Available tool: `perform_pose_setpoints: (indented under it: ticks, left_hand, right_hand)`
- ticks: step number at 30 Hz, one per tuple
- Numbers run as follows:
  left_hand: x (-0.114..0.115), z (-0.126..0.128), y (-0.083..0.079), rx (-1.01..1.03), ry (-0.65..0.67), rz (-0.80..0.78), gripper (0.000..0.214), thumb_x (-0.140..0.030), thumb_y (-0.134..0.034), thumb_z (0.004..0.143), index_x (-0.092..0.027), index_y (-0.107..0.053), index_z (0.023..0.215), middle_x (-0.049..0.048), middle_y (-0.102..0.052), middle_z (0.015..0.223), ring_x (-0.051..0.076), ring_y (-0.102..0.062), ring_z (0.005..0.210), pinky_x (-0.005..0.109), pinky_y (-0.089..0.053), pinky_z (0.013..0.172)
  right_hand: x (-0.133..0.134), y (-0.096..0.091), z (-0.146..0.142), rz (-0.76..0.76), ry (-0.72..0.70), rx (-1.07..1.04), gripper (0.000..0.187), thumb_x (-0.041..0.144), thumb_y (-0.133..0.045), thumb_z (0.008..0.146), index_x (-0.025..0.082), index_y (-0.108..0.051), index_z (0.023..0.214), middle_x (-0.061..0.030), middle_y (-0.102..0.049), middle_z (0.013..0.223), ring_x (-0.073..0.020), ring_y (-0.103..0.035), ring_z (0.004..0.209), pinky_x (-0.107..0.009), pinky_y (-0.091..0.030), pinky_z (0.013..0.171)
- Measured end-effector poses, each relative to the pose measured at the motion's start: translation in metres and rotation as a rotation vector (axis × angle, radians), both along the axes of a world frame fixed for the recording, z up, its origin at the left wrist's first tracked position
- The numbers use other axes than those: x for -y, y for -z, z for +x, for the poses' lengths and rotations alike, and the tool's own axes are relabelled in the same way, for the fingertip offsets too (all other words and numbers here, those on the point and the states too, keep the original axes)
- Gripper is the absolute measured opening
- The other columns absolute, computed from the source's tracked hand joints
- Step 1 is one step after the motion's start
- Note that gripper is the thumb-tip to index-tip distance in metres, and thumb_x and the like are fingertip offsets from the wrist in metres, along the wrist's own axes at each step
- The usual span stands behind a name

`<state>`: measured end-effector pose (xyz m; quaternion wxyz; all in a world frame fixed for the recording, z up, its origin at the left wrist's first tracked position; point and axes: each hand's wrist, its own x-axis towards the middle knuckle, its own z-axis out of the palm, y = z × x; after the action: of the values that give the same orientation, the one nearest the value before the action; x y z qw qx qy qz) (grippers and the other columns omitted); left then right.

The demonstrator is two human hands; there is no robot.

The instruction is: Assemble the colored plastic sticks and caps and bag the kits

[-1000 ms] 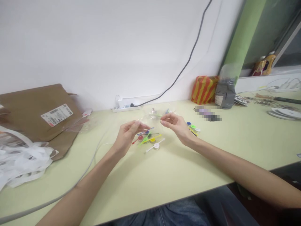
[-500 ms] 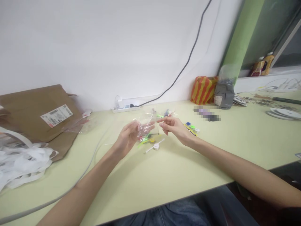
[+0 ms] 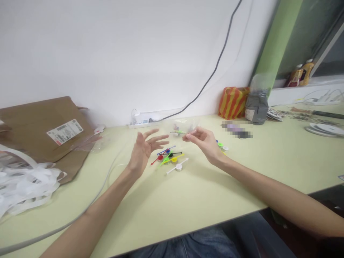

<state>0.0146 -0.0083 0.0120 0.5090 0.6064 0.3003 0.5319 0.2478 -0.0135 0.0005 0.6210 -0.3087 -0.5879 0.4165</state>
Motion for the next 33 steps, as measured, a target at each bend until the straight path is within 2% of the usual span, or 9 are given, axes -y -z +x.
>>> perform_pose_setpoints:
  ticks: [4,7,10,13,16,20,24,28,33]
  left_hand:
    - [0.006,0.003,0.0,-0.187,-0.211,0.16,0.037,-0.051,-0.068,0.087,-0.018,-0.072,0.102,0.0122,-0.077,0.102,0.028,-0.072,0.098,0.042,-0.052,0.091]
    - [0.009,0.006,0.001,-0.253,-0.189,0.181,0.031,-0.046,-0.067,0.089,-0.017,-0.076,0.094,0.0127,-0.076,0.107,0.028,-0.07,0.105,0.041,-0.051,0.097]
    - [0.009,0.005,-0.001,-0.33,-0.258,0.284,0.038,-0.044,-0.072,0.085,-0.023,-0.071,0.116,0.0109,-0.066,0.133,0.03,-0.059,0.127,0.044,-0.044,0.108]
    - [0.006,0.0,-0.003,-0.531,-0.407,0.571,0.069,-0.041,-0.076,0.081,-0.031,-0.05,0.144,0.0076,-0.042,0.158,0.031,-0.036,0.147,0.049,-0.028,0.12]
    - [0.003,-0.004,-0.003,-0.771,-0.339,0.805,0.061,-0.033,-0.068,0.088,-0.033,-0.049,0.146,0.0049,-0.042,0.158,0.031,-0.031,0.15,0.051,-0.016,0.125]
    - [0.003,-0.003,0.002,-0.955,-0.201,0.897,0.055,-0.016,-0.05,0.095,-0.034,-0.049,0.147,0.0027,-0.042,0.158,0.028,-0.034,0.149,0.051,-0.016,0.125]
    - [0.004,0.002,0.006,-1.033,-0.11,0.929,0.064,-0.007,-0.042,0.091,-0.029,-0.043,0.151,0.004,-0.039,0.159,0.025,-0.034,0.149,0.05,-0.021,0.123]
    - [0.006,0.003,0.004,-1.11,-0.036,0.971,0.069,-0.009,-0.047,0.088,-0.029,-0.038,0.154,0.0048,-0.037,0.16,0.027,-0.033,0.149,0.05,-0.017,0.124]
    - [0.006,-0.002,0.001,-1.23,-0.066,0.994,0.083,-0.015,-0.057,0.081,-0.026,-0.027,0.158,0.0076,-0.033,0.163,0.031,-0.025,0.152,0.052,-0.013,0.124]
  right_hand:
    - [0.007,-0.005,0.001,0.049,-0.11,0.063,0.027,0.041,-0.075,0.085,0.019,-0.07,0.099,-0.0093,-0.077,0.102,-0.022,-0.072,0.096,-0.041,-0.055,0.093]
    - [0.014,-0.009,0.001,0.045,-0.294,0.181,0.038,0.039,-0.07,0.089,0.022,-0.068,0.123,-0.0093,-0.075,0.117,-0.024,-0.069,0.111,-0.046,-0.053,0.102]
    - [0.017,-0.01,0.002,0.122,-0.344,0.343,0.041,0.037,-0.06,0.097,0.027,-0.061,0.136,-0.0083,-0.065,0.136,-0.0254,-0.061,0.127,-0.052,-0.048,0.109]
    - [0.013,-0.007,0.006,0.4,-0.201,0.629,0.043,0.03,-0.054,0.1,0.029,-0.056,0.143,-0.0076,-0.052,0.151,-0.0253,-0.047,0.141,-0.055,-0.037,0.117]
    - [0.006,-0.002,0.008,0.719,-0.058,0.905,0.045,0.022,-0.054,0.099,0.029,-0.055,0.143,-0.0087,-0.039,0.159,-0.0254,-0.035,0.148,-0.054,-0.032,0.12]
    - [0.004,0.001,0.001,0.921,0.028,1.082,0.041,0.021,-0.05,0.1,0.029,-0.057,0.14,-0.0088,-0.049,0.151,-0.0248,-0.033,0.149,-0.054,-0.036,0.118]
    - [0.01,0.007,-0.008,0.985,0.064,1.186,0.037,0.019,-0.049,0.099,0.02,-0.061,0.134,-0.0125,-0.058,0.139,-0.0275,-0.035,0.146,-0.053,-0.037,0.118]
    - [0.015,0.015,-0.013,0.99,0.102,1.25,0.038,0.017,-0.048,0.099,0.024,-0.059,0.134,-0.01,-0.059,0.136,-0.0273,-0.036,0.145,-0.054,-0.037,0.117]
    - [0.017,0.012,-0.013,1.046,0.04,1.295,0.037,0.016,-0.049,0.099,0.028,-0.06,0.133,-0.0078,-0.058,0.14,-0.0255,-0.036,0.146,-0.055,-0.03,0.121]
